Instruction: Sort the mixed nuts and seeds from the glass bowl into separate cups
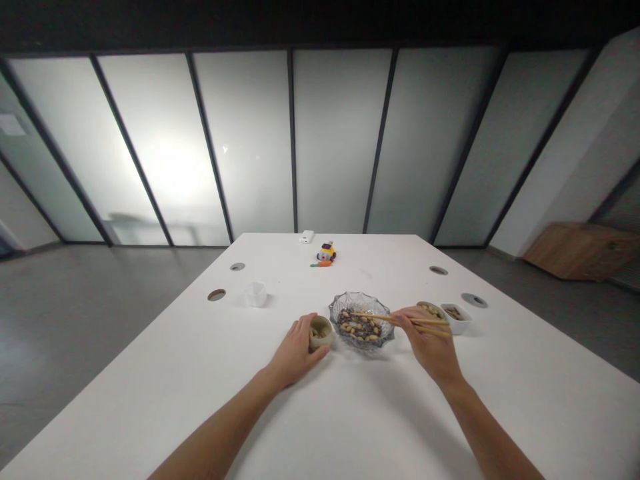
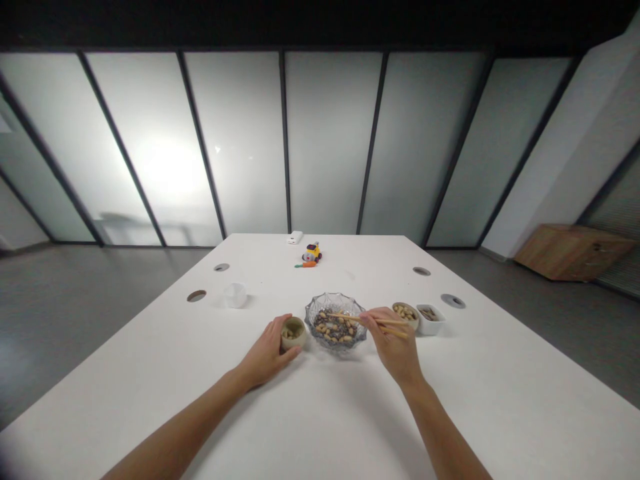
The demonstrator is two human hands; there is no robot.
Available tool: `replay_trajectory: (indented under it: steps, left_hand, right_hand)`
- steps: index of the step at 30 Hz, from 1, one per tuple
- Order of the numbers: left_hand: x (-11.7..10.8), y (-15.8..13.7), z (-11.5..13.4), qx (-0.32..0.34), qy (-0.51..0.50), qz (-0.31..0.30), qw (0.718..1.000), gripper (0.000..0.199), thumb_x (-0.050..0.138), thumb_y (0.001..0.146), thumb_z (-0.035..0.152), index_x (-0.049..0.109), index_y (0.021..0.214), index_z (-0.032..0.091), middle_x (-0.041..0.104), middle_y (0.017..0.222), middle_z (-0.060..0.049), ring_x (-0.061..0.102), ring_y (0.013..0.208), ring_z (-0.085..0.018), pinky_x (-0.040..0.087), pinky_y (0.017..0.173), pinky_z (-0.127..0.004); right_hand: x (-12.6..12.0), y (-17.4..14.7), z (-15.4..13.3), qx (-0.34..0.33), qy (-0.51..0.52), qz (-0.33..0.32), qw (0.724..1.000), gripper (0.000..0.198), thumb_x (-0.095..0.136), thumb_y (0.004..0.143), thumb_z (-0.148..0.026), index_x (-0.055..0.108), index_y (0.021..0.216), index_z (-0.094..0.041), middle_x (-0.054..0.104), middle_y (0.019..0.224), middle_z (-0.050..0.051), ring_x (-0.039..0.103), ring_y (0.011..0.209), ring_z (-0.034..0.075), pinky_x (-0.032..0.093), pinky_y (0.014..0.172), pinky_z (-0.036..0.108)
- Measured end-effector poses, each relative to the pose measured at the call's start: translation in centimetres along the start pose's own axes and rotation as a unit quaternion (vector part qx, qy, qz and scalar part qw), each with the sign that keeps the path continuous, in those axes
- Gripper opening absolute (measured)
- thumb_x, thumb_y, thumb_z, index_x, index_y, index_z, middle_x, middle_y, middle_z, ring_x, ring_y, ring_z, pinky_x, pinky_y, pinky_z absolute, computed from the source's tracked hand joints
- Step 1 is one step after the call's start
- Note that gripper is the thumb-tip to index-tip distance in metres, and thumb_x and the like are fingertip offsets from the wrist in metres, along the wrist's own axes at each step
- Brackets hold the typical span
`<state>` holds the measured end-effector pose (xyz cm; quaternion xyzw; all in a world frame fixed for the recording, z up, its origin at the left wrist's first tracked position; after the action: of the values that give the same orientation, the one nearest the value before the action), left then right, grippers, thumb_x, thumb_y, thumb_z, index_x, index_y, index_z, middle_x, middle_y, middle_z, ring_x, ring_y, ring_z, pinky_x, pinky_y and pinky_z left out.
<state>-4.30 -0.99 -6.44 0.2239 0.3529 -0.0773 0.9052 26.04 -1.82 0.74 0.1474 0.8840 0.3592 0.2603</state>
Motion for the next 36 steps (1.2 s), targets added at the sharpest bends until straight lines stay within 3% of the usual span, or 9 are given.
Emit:
replay_trajectory:
  steps: [8,26,30,36]
  left_hand:
    - [-0.1,0.1,0.3,-0.003,-0.002,0.001,1.0,0.067,0.076,0.089,0.032,0.05,0.15,0.024,0.063,0.146,-0.016,0.061,0.134,-0.036,0.047,0.118,-0.055]
    - [-0.1,0.0,0.2,-0.007,0.007,-0.011,1.0,0.068,0.074,0.09,0.032,0.047,0.151,0.021,0.059,0.15,-0.018,0.057,0.139,-0.036,0.044,0.121,-0.056]
    - [-0.1,0.0,0.2,-0.011,0.008,-0.013,1.0,0.068,0.074,0.09,0.032,0.047,0.151,0.019,0.059,0.151,-0.019,0.057,0.138,-0.036,0.044,0.121,-0.056]
    - [0.0,0.1,0.2,0.0,0.004,-0.006,1.0,0.067,0.074,0.09,0.032,0.047,0.151,0.022,0.061,0.148,-0.017,0.06,0.135,-0.036,0.046,0.119,-0.056]
  right_hand:
    - [1.9,-1.2,0.1,0.004,0.073,-0.063,0.995,0.038,0.069,0.099,-0.059,0.083,0.087,-0.025,0.081,0.089,0.009,0.076,0.084,0.025,0.062,0.076,0.037]
    - [1.8,-1.2,0.1,0.0,0.07,-0.067,0.995,0.037,0.071,0.098,-0.057,0.085,0.087,-0.024,0.081,0.09,0.009,0.077,0.083,0.024,0.063,0.076,0.036]
    - [1.2,-0.8,0.6,-0.003,0.048,-0.043,0.998,0.04,0.069,0.099,-0.059,0.083,0.086,-0.024,0.081,0.088,0.008,0.076,0.081,0.024,0.061,0.076,0.037]
    - [-0.5,0.3,2.7,0.024,-0.019,0.057,0.998,0.052,0.062,0.098,-0.069,0.08,0.079,-0.024,0.081,0.083,0.008,0.075,0.081,0.026,0.06,0.08,0.042]
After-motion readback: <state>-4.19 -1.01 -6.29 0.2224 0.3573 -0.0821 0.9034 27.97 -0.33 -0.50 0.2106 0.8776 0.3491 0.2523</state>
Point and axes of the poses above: each hand's wrist, its own y-axis towards the middle knuckle, its own x-axis out of the palm, z = x × y, the point moved 3 cm from there along y, towards the middle knuckle
